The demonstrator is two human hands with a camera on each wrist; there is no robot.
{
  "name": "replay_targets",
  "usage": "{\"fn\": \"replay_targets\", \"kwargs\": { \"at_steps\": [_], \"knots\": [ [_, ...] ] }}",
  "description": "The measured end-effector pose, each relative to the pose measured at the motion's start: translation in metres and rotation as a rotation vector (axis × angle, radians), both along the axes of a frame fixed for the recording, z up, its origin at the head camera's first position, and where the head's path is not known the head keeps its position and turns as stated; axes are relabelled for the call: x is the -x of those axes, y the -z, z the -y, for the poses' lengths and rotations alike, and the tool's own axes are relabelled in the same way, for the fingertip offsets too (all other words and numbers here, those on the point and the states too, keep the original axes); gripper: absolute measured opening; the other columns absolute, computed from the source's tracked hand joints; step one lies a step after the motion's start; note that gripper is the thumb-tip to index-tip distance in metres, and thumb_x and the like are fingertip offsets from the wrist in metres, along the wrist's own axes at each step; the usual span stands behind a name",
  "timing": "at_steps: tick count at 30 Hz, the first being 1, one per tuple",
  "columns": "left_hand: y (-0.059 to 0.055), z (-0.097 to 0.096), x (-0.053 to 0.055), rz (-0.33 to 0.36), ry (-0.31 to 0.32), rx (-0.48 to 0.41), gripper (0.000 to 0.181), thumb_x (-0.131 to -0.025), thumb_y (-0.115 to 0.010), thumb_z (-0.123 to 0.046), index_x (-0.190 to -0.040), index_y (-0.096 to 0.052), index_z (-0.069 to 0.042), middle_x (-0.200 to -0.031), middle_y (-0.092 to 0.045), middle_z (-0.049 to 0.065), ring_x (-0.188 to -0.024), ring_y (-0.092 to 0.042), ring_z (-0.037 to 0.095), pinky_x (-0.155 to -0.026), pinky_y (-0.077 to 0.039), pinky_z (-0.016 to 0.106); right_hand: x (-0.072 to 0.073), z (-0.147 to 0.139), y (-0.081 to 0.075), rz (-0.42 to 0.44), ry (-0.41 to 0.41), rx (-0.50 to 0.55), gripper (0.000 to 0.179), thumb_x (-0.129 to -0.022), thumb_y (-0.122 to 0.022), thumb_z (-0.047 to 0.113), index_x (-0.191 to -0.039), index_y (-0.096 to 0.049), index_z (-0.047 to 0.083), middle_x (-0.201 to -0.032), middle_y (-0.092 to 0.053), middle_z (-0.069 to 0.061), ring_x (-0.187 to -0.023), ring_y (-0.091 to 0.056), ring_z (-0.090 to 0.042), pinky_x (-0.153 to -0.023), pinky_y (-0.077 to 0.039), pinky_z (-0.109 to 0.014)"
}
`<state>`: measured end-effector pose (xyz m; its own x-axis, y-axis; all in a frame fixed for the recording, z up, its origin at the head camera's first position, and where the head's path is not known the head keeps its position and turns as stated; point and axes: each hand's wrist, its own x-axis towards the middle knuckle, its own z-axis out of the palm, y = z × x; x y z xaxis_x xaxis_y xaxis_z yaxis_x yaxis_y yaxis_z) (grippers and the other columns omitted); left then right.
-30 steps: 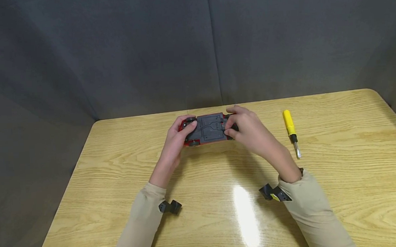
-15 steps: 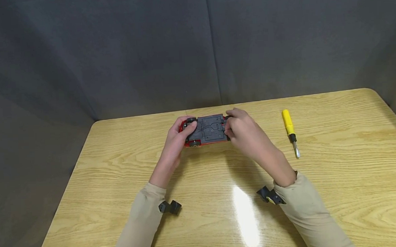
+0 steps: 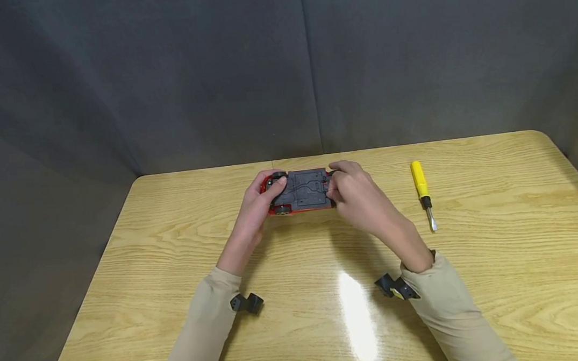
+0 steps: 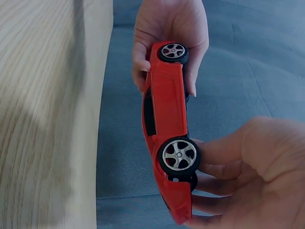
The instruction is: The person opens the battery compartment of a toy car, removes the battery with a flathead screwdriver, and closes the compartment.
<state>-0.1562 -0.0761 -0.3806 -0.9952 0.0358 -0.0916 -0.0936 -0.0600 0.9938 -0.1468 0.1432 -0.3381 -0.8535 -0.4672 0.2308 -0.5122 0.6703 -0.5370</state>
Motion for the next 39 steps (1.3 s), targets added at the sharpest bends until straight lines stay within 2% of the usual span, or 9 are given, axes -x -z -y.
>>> {"fn": "replay_targets", "kwargs": {
  "at_steps": [7, 12, 17, 21, 24, 28, 33, 36, 39],
  "knots": [
    [-0.0009, -0.0002, -0.0001, 0.004, -0.005, 0.024, 0.031, -0.101, -0.065, -0.021, -0.13, -0.064, -0.01, -0.119, -0.064, 0.009, -0.099, -0.062, 0.017, -0.082, -0.056, 0.031, -0.001, -0.0022, -0.002, 0.048, 0.009, 0.018, 0.017, -0.097, -0.061, -0.008, -0.082, -0.064, 0.0, -0.136, -0.056, -0.032, -0.137, -0.044, -0.044, -0.109, -0.042, -0.058],
    [-0.0009, -0.0004, 0.0, 0.004, -0.01, 0.031, 0.031, -0.101, -0.065, -0.021, -0.13, -0.063, -0.009, -0.119, -0.064, 0.009, -0.098, -0.061, 0.016, -0.081, -0.055, 0.029, -0.0017, -0.0037, -0.0029, 0.056, 0.022, 0.044, 0.015, -0.098, -0.061, -0.006, -0.085, -0.065, -0.001, -0.14, -0.053, -0.03, -0.139, -0.044, -0.041, -0.108, -0.042, -0.057],
    [0.0003, -0.0006, 0.0001, 0.005, -0.012, 0.023, 0.031, -0.101, -0.065, -0.02, -0.13, -0.063, -0.008, -0.117, -0.063, 0.009, -0.094, -0.061, 0.016, -0.078, -0.053, 0.027, -0.0029, -0.0033, -0.0065, 0.06, 0.033, 0.081, 0.013, -0.098, -0.063, -0.002, -0.086, -0.064, 0.001, -0.142, -0.054, -0.028, -0.147, -0.036, -0.042, -0.115, -0.035, -0.059],
    [0.0012, -0.0004, -0.0001, 0.005, -0.01, 0.023, 0.031, -0.102, -0.064, -0.02, -0.13, -0.063, -0.008, -0.116, -0.063, 0.009, -0.093, -0.061, 0.016, -0.078, -0.053, 0.026, -0.0033, -0.0026, -0.0057, 0.028, 0.041, 0.136, 0.012, -0.097, -0.066, -0.002, -0.086, -0.066, 0.002, -0.136, -0.06, -0.026, -0.146, -0.038, -0.042, -0.116, -0.033, -0.058],
    [0.0021, -0.0004, -0.0001, 0.007, -0.008, 0.025, 0.031, -0.102, -0.064, -0.02, -0.13, -0.063, -0.007, -0.116, -0.062, 0.009, -0.094, -0.061, 0.016, -0.078, -0.053, 0.027, -0.004, -0.0017, -0.0051, 0.0, 0.046, 0.187, 0.011, -0.095, -0.069, -0.002, -0.086, -0.068, 0.003, -0.13, -0.065, -0.023, -0.139, -0.048, -0.04, -0.112, -0.04, -0.057],
    [0.0026, -0.0007, -0.0001, 0.012, -0.007, 0.024, 0.031, -0.102, -0.063, -0.021, -0.13, -0.063, -0.007, -0.116, -0.062, 0.01, -0.093, -0.061, 0.017, -0.078, -0.053, 0.027, -0.0061, -0.0002, -0.0067, 0.006, 0.059, 0.24, 0.008, -0.095, -0.071, -0.002, -0.089, -0.072, 0.003, -0.119, -0.07, -0.018, -0.116, -0.065, -0.035, -0.096, -0.052, -0.051],
    [0.0024, -0.0013, -0.0004, 0.019, -0.008, 0.03, 0.03, -0.102, -0.064, -0.021, -0.129, -0.063, -0.008, -0.116, -0.061, 0.009, -0.093, -0.059, 0.018, -0.079, -0.052, 0.027, -0.0084, 0.002, -0.0068, 0.057, 0.075, 0.297, 0.004, -0.096, -0.071, 0.001, -0.098, -0.074, 0.004, -0.105, -0.074, -0.012, -0.087, -0.072, -0.024, -0.075, -0.058, -0.027],
    [0.0025, -0.0022, -0.0003, 0.021, -0.007, 0.039, 0.03, -0.101, -0.065, -0.021, -0.129, -0.064, -0.009, -0.118, -0.062, 0.009, -0.095, -0.058, 0.018, -0.08, -0.051, 0.028, -0.009, 0.0033, -0.0068, 0.108, 0.068, 0.342, 0.013, -0.097, -0.07, 0.001, -0.11, -0.07, 0.001, -0.104, -0.074, -0.012, -0.085, -0.073, -0.023, -0.072, -0.055, -0.019],
    [0.0031, -0.0033, 0.0001, 0.016, -0.004, 0.051, 0.03, -0.101, -0.066, -0.021, -0.128, -0.064, -0.009, -0.119, -0.062, 0.009, -0.097, -0.057, 0.019, -0.082, -0.05, 0.029, -0.009, 0.0038, -0.008, 0.17, 0.057, 0.381, 0.032, -0.097, -0.068, -0.001, -0.128, -0.063, 0.0, -0.109, -0.074, -0.015, -0.089, -0.074, -0.026, -0.073, -0.057, -0.022]
  ]
}}
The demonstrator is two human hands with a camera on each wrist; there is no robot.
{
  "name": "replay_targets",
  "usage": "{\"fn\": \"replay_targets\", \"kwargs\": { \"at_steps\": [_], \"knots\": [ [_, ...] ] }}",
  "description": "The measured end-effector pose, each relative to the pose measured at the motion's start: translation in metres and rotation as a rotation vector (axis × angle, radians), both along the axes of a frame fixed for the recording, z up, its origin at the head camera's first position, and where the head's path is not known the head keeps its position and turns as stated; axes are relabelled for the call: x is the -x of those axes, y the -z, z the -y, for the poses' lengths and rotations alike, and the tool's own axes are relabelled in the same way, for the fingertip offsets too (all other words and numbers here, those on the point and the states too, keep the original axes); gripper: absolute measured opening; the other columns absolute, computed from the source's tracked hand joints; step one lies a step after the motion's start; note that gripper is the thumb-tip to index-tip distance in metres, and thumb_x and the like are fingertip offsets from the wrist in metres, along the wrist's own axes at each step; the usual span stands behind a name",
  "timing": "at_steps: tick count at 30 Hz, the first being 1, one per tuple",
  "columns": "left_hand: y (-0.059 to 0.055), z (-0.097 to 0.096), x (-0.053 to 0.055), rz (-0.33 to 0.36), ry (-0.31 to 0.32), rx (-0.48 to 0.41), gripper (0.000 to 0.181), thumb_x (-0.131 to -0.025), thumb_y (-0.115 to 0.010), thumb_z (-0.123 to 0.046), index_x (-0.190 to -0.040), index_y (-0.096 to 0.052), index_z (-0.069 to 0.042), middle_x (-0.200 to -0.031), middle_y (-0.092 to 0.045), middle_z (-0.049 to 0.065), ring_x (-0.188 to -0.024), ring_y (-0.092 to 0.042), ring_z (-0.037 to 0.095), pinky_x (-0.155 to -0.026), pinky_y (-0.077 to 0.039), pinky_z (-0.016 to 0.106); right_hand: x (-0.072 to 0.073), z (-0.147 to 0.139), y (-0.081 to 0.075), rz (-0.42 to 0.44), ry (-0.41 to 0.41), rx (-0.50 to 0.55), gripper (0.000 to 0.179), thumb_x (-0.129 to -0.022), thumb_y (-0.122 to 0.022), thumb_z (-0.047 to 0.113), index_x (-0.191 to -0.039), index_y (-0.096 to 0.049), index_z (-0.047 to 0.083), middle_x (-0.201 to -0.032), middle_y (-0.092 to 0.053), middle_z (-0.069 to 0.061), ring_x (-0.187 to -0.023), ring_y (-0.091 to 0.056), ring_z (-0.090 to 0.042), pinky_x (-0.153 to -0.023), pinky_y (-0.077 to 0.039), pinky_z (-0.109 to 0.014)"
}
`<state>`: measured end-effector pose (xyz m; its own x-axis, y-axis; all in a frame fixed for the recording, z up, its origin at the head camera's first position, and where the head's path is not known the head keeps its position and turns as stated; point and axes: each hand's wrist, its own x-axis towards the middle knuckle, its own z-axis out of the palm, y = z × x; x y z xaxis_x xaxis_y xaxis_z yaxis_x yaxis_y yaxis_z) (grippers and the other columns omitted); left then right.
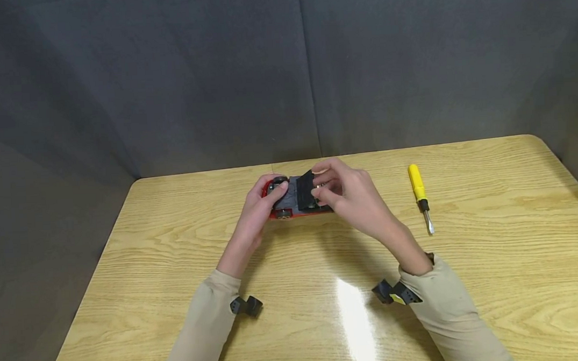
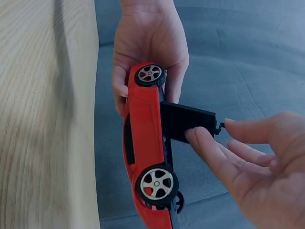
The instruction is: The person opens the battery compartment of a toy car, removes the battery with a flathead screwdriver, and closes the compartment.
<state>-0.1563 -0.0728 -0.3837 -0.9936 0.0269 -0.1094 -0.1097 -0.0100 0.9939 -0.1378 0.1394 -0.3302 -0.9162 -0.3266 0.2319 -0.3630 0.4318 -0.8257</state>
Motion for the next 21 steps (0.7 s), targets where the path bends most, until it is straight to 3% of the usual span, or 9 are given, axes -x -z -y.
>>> {"fn": "replay_targets", "kwargs": {
  "at_steps": [5, 11, 21],
  "knots": [
    [0.0007, -0.0014, 0.0, -0.003, 0.003, 0.022, 0.03, -0.1, -0.067, -0.022, -0.128, -0.065, -0.011, -0.121, -0.062, 0.008, -0.101, -0.057, 0.019, -0.084, -0.05, 0.031, 0.0007, -0.0007, -0.0017, 0.109, -0.032, 0.072, 0.053, -0.097, -0.065, -0.002, -0.148, -0.052, 0.003, -0.121, -0.069, -0.022, -0.093, -0.075, -0.031, -0.074, -0.062, -0.031],
    [0.0014, -0.0017, 0.0003, -0.009, 0.005, 0.017, 0.031, -0.099, -0.068, -0.022, -0.127, -0.065, -0.01, -0.12, -0.063, 0.008, -0.101, -0.057, 0.019, -0.085, -0.049, 0.031, 0.0013, 0.0004, -0.0016, 0.186, -0.047, 0.145, 0.046, -0.099, -0.058, -0.005, -0.145, -0.054, -0.005, -0.125, -0.065, -0.028, -0.093, -0.074, -0.037, -0.074, -0.062, -0.034],
    [0.0016, -0.0019, -0.001, -0.023, 0.032, -0.011, 0.029, -0.1, -0.068, -0.021, -0.126, -0.065, -0.009, -0.116, -0.064, 0.008, -0.096, -0.059, 0.018, -0.081, -0.051, 0.028, 0.0029, 0.0033, 0.0005, 0.216, 0.007, 0.156, 0.044, -0.099, -0.064, -0.001, -0.142, -0.055, -0.006, -0.118, -0.065, -0.027, -0.093, -0.074, -0.037, -0.073, -0.062, -0.034]
  ]
}}
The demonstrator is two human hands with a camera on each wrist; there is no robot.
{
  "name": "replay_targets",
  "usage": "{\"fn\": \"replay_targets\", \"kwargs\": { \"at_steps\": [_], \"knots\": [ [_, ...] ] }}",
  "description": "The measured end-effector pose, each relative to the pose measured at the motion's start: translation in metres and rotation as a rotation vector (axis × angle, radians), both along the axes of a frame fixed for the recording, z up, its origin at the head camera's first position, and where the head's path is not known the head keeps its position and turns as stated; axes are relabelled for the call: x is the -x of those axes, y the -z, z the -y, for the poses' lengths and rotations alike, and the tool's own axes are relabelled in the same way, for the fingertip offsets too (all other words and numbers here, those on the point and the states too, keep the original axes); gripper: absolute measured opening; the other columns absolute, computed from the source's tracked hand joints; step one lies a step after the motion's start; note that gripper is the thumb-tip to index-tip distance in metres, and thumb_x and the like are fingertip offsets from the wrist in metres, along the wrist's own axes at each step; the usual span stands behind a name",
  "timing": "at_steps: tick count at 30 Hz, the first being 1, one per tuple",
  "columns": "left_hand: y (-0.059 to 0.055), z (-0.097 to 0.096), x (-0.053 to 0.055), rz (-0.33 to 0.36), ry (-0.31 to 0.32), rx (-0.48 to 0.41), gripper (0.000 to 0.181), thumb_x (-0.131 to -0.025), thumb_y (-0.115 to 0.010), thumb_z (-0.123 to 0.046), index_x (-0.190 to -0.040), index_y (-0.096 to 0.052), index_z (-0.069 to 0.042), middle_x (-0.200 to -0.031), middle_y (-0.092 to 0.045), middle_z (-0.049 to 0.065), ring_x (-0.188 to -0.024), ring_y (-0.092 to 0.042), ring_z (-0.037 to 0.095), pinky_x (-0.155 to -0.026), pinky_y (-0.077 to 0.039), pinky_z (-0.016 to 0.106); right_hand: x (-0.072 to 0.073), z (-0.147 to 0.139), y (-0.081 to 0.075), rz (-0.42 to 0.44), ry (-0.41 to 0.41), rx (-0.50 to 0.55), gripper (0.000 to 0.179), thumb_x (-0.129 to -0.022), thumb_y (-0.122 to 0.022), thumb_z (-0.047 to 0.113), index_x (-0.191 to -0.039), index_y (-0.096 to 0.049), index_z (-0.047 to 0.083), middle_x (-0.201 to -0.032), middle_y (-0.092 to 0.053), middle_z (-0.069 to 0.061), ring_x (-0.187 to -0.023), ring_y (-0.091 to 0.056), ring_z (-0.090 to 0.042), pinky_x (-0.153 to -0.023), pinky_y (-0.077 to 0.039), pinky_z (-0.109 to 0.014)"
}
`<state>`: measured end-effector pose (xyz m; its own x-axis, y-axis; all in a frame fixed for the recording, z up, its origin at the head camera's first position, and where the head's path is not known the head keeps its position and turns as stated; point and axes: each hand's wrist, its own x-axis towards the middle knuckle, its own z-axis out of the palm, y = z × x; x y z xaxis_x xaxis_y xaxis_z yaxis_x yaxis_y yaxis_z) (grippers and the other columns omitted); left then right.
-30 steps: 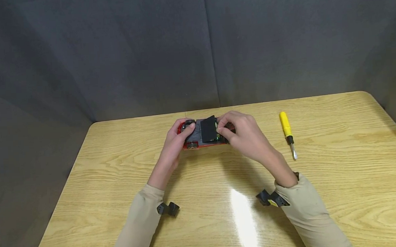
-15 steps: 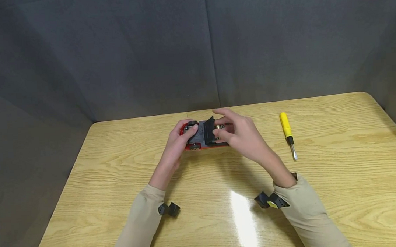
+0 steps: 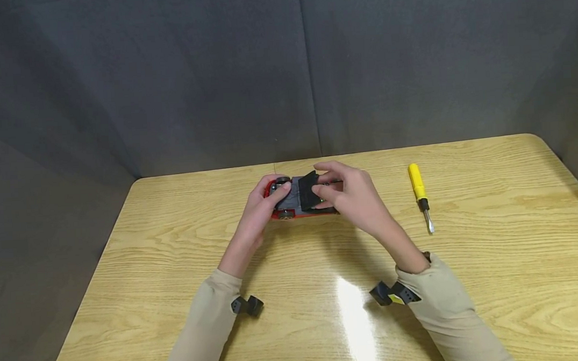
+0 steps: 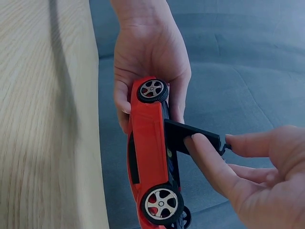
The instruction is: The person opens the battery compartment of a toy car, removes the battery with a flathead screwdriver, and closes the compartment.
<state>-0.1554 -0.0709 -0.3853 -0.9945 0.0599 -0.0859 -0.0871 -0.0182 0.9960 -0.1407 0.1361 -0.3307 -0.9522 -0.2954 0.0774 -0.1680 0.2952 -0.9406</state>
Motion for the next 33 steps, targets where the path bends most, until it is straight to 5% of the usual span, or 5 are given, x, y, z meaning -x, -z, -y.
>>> {"fn": "replay_targets", "kwargs": {
  "at_steps": [14, 21, 33],
  "knots": [
    [-0.003, 0.001, -0.001, 0.018, 0.009, -0.072, 0.03, -0.101, -0.066, -0.019, -0.128, -0.063, -0.007, -0.111, -0.063, 0.01, -0.081, -0.065, 0.017, -0.066, -0.062, 0.036, 0.004, 0.001, 0.005, -0.049, 0.088, -0.037, 0.037, -0.097, -0.069, 0.0, -0.133, -0.064, -0.005, -0.106, -0.069, -0.023, -0.081, -0.074, -0.017, -0.068, -0.062, -0.031],
    [-0.003, 0.002, 0.0, 0.029, 0.007, -0.077, 0.03, -0.102, -0.065, -0.019, -0.129, -0.062, -0.008, -0.111, -0.063, 0.012, -0.076, -0.067, 0.02, -0.076, -0.06, 0.059, 0.004, -0.004, 0.003, -0.037, 0.12, -0.04, 0.035, -0.097, -0.069, 0.002, -0.131, -0.065, -0.005, -0.105, -0.07, -0.023, -0.073, -0.071, -0.009, -0.068, -0.061, -0.029],
    [-0.003, 0.003, 0.0, 0.027, -0.001, -0.07, 0.031, -0.102, -0.064, -0.02, -0.13, -0.061, -0.008, -0.109, -0.063, 0.013, -0.076, -0.068, 0.02, -0.074, -0.061, 0.054, 0.005, -0.016, 0.001, -0.067, 0.168, -0.003, 0.032, -0.098, -0.069, 0.005, -0.129, -0.066, -0.003, -0.1, -0.07, -0.017, -0.069, -0.071, -0.009, -0.067, -0.061, -0.03]
  ]
}}
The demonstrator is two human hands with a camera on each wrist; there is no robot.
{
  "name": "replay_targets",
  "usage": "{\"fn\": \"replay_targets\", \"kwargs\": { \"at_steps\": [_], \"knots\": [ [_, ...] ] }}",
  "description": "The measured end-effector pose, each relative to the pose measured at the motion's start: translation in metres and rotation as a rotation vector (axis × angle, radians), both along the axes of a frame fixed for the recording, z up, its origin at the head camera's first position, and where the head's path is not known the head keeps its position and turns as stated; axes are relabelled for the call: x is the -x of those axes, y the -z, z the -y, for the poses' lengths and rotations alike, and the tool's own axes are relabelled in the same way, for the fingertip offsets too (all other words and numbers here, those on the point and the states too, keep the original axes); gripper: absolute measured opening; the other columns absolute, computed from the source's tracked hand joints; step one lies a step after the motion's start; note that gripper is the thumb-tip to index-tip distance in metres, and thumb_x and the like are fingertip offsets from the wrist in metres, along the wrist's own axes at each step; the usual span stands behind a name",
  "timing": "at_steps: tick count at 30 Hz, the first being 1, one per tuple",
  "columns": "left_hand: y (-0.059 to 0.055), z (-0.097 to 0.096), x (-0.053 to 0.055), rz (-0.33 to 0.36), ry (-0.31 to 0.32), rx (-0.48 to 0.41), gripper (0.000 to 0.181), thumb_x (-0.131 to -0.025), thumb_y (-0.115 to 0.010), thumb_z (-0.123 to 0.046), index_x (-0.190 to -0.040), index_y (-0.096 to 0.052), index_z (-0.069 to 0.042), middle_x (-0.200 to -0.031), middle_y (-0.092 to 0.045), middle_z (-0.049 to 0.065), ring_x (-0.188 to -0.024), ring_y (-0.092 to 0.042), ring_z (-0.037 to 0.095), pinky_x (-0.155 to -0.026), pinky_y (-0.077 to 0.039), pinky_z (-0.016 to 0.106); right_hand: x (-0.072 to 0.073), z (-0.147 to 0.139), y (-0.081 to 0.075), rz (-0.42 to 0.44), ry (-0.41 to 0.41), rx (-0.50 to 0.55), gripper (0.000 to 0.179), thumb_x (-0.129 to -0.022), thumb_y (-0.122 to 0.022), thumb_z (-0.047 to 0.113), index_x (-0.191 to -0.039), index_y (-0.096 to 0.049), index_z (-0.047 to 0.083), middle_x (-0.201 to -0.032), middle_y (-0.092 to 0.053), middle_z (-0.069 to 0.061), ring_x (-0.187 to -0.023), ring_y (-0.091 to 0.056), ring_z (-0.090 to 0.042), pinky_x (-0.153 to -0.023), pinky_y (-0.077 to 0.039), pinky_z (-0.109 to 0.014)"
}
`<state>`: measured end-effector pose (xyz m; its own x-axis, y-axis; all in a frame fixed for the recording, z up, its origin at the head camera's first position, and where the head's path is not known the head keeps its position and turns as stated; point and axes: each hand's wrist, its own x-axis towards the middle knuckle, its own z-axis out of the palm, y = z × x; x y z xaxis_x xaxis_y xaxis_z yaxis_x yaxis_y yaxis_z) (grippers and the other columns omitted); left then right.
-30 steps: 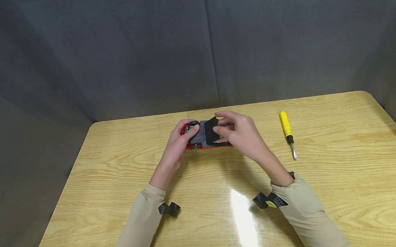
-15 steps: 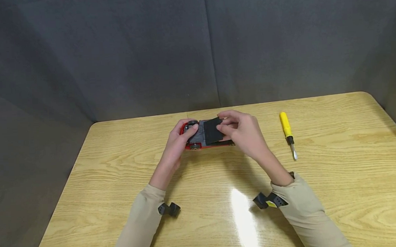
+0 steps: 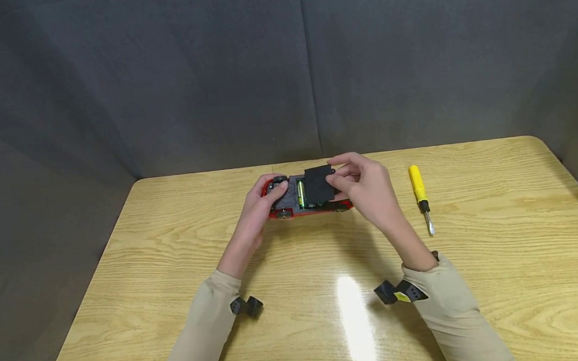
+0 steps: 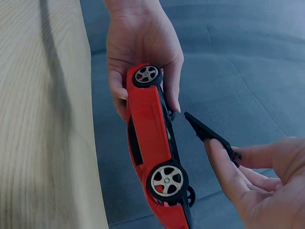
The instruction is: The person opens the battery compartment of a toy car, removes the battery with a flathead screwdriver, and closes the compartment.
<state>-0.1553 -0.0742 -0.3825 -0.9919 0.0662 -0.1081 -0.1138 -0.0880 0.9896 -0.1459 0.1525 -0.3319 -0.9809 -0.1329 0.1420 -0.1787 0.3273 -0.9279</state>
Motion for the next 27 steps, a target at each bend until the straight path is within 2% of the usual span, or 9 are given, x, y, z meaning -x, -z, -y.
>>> {"fn": "replay_targets", "kwargs": {
  "at_steps": [5, 9, 17, 22, 27],
  "knots": [
    [-0.001, 0.001, 0.0, -0.001, 0.001, -0.014, 0.031, -0.102, -0.063, -0.021, -0.13, -0.06, -0.007, -0.111, -0.063, 0.014, -0.079, -0.069, 0.021, -0.067, -0.063, 0.043, 0.002, -0.008, -0.003, -0.001, 0.027, 0.046, 0.029, -0.098, -0.068, 0.005, -0.126, -0.064, -0.003, -0.092, -0.071, -0.002, -0.07, -0.072, -0.011, -0.068, -0.061, -0.029],
    [-0.001, 0.001, 0.0, 0.002, -0.002, -0.016, 0.031, -0.103, -0.063, -0.021, -0.13, -0.06, -0.007, -0.113, -0.063, 0.014, -0.081, -0.069, 0.022, -0.068, -0.063, 0.043, 0.003, -0.015, -0.005, -0.007, 0.053, 0.1, 0.027, -0.099, -0.067, 0.005, -0.124, -0.064, -0.004, -0.089, -0.071, 0.005, -0.074, -0.072, -0.01, -0.068, -0.061, -0.027],
    [-0.002, 0.002, 0.001, 0.009, -0.007, -0.015, 0.032, -0.103, -0.063, -0.022, -0.13, -0.06, -0.007, -0.115, -0.062, 0.014, -0.085, -0.068, 0.022, -0.068, -0.063, 0.042, 0.009, -0.032, -0.006, -0.008, 0.075, 0.291, 0.02, -0.096, -0.067, -0.003, -0.115, -0.068, 0.002, -0.087, -0.073, 0.002, -0.075, -0.07, -0.012, -0.065, -0.06, -0.024],
    [-0.001, 0.003, 0.001, 0.01, -0.01, -0.01, 0.031, -0.102, -0.063, -0.023, -0.129, -0.06, -0.007, -0.115, -0.062, 0.014, -0.086, -0.067, 0.022, -0.07, -0.063, 0.042, 0.011, -0.04, -0.005, -0.004, 0.081, 0.348, 0.018, -0.096, -0.069, -0.002, -0.113, -0.07, 0.005, -0.086, -0.072, 0.001, -0.074, -0.065, -0.013, -0.063, -0.059, -0.023],
    [-0.001, 0.003, 0.001, 0.016, -0.025, 0.032, 0.031, -0.1, -0.064, -0.024, -0.128, -0.063, -0.01, -0.118, -0.062, 0.011, -0.097, -0.062, 0.019, -0.079, -0.056, 0.031, 0.012, -0.045, -0.005, -0.001, 0.091, 0.444, 0.016, -0.094, -0.071, -0.003, -0.109, -0.071, 0.003, -0.083, -0.073, -0.002, -0.071, -0.066, -0.014, -0.06, -0.059, -0.024]
  ]
}}
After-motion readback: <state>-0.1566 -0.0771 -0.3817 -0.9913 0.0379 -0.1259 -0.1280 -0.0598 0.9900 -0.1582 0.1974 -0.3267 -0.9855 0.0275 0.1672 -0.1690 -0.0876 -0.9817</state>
